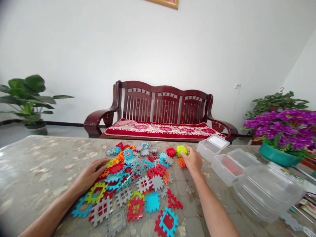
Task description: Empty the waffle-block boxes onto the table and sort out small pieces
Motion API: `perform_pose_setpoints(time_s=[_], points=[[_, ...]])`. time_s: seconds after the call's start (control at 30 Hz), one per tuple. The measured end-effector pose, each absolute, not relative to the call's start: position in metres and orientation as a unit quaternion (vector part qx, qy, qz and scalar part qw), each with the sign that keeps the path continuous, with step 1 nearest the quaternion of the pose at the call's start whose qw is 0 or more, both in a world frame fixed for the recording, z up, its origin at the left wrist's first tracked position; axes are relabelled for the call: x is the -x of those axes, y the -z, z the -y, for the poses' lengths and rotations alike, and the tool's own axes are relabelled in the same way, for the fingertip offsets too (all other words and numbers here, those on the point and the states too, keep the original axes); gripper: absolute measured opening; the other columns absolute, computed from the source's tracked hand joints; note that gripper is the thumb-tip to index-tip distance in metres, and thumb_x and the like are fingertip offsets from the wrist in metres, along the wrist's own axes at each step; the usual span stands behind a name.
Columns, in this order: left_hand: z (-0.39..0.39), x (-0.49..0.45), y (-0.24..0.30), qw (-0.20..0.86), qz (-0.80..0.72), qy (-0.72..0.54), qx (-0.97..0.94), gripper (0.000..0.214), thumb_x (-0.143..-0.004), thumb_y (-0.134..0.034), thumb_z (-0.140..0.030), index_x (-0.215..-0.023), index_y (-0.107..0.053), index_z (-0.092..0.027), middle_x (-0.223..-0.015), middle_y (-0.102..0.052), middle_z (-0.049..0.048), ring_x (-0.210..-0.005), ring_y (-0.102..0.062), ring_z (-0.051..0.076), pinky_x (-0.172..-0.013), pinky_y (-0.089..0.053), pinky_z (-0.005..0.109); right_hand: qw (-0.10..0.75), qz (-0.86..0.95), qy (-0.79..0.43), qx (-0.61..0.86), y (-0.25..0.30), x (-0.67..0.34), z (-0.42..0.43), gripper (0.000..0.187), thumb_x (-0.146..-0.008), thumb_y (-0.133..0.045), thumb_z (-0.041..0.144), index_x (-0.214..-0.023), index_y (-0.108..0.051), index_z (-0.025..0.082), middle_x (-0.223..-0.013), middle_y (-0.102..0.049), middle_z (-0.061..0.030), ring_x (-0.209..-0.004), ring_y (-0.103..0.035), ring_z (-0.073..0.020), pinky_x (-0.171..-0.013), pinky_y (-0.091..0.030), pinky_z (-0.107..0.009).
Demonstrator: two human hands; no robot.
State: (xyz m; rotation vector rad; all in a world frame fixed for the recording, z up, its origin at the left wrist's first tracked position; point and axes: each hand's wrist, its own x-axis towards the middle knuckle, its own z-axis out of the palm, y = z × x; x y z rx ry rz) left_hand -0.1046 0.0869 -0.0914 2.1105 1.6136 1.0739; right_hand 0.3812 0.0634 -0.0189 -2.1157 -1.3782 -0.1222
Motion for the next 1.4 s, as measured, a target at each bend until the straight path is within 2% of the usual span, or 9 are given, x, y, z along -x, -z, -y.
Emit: perform_pose_setpoints(time_s=[0.1,0.27,0.5,0.6,0.7,0.87,1.07,1.2,1.4], points=[[-0.087,0.105,0.09,0.139,-0.56,-0.367,-0.73,0.044,-0.084,-0.049,-0.047,-0.112,-0.072,-0.022,-0.12,-0.071,0.0083,-0.113,-0.065,0.027,-0.105,-0.047,0.042,0.26,0.505,0.075,0.819,0.019,-0.382,-0.071,0.049,-0.082,-0.063,0.052,-0.124,-0.067,0.026,-0.106,-0.075,-0.008,-0.097,-0.068,-0.029,-0.078,-0.05,-0.036],[-0.085,0.104,0.089,0.143,-0.56,-0.368,-0.728,0.044,-0.084,-0.049,-0.047,-0.111,-0.072,-0.022,-0.12,-0.071,0.0079,-0.113,-0.065,0.027,-0.105,-0.047,0.042,0.246,0.519,0.111,0.811,0.016,-0.378,-0.079,0.046,-0.082,-0.065,0.05,-0.122,-0.068,0.028,-0.106,-0.076,-0.0073,-0.095,-0.067,-0.0285,-0.079,-0.047,-0.036],[-0.085,0.103,0.09,0.151,-0.57,-0.349,-0.729,0.043,-0.086,-0.047,-0.046,-0.114,-0.07,-0.023,-0.121,-0.071,0.0066,-0.114,-0.064,0.026,-0.106,-0.046,0.041,0.316,0.546,0.143,0.763,0.023,-0.364,-0.07,0.035,-0.088,-0.055,0.039,-0.114,-0.072,0.022,-0.11,-0.074,-0.0104,-0.099,-0.064,-0.028,-0.087,-0.044,-0.039],[-0.084,0.102,0.089,0.162,-0.569,-0.339,-0.732,0.043,-0.087,-0.046,-0.045,-0.116,-0.069,-0.023,-0.119,-0.071,0.0062,-0.113,-0.064,0.026,-0.104,-0.047,0.041,0.339,0.611,0.112,0.706,0.025,-0.349,-0.066,0.031,-0.087,-0.054,0.036,-0.105,-0.074,0.021,-0.11,-0.074,-0.0099,-0.102,-0.063,-0.0274,-0.094,-0.044,-0.04],[-0.083,0.102,0.089,0.168,-0.566,-0.34,-0.732,0.043,-0.088,-0.046,-0.045,-0.116,-0.069,-0.023,-0.119,-0.072,0.0063,-0.112,-0.064,0.026,-0.104,-0.047,0.041,0.336,0.675,0.004,0.657,0.021,-0.33,-0.062,0.027,-0.087,-0.053,0.032,-0.1,-0.075,0.023,-0.105,-0.076,-0.0066,-0.1,-0.065,-0.0242,-0.092,-0.047,-0.036],[-0.083,0.102,0.09,0.167,-0.562,-0.348,-0.732,0.04,-0.087,-0.047,-0.045,-0.111,-0.071,-0.023,-0.116,-0.073,0.0056,-0.111,-0.065,0.026,-0.104,-0.048,0.04,0.253,0.73,-0.066,0.632,0.007,-0.304,-0.049,0.027,-0.083,-0.055,0.023,-0.101,-0.074,0.023,-0.108,-0.075,-0.0054,-0.104,-0.066,-0.0231,-0.092,-0.047,-0.034],[-0.08,0.098,0.083,0.161,-0.561,-0.354,-0.731,0.039,-0.085,-0.048,-0.044,-0.106,-0.073,-0.023,-0.113,-0.074,0.0049,-0.108,-0.067,0.026,-0.102,-0.049,0.039,0.107,0.756,-0.099,0.638,-0.005,-0.294,-0.029,0.032,-0.074,-0.066,0.028,-0.105,-0.071,0.023,-0.112,-0.073,-0.0065,-0.104,-0.066,-0.0261,-0.083,-0.047,-0.032],[-0.079,0.097,0.081,0.157,-0.562,-0.348,-0.734,0.039,-0.085,-0.047,-0.043,-0.106,-0.073,-0.022,-0.113,-0.074,0.0052,-0.108,-0.067,0.026,-0.101,-0.049,0.039,0.08,0.762,-0.085,0.637,-0.004,-0.291,-0.025,0.038,-0.07,-0.066,0.022,-0.107,-0.069,0.024,-0.113,-0.071,-0.0061,-0.106,-0.064,-0.0257,-0.082,-0.044,-0.029],[-0.079,0.098,0.082,0.158,-0.56,-0.349,-0.735,0.037,-0.086,-0.047,-0.043,-0.106,-0.072,-0.024,-0.113,-0.074,0.0042,-0.109,-0.066,0.025,-0.102,-0.049,0.038,0.052,0.756,-0.056,0.65,-0.005,-0.286,-0.024,0.033,-0.071,-0.066,0.021,-0.103,-0.067,0.023,-0.107,-0.071,-0.0057,-0.1,-0.064,-0.0254,-0.077,-0.042,-0.029]])
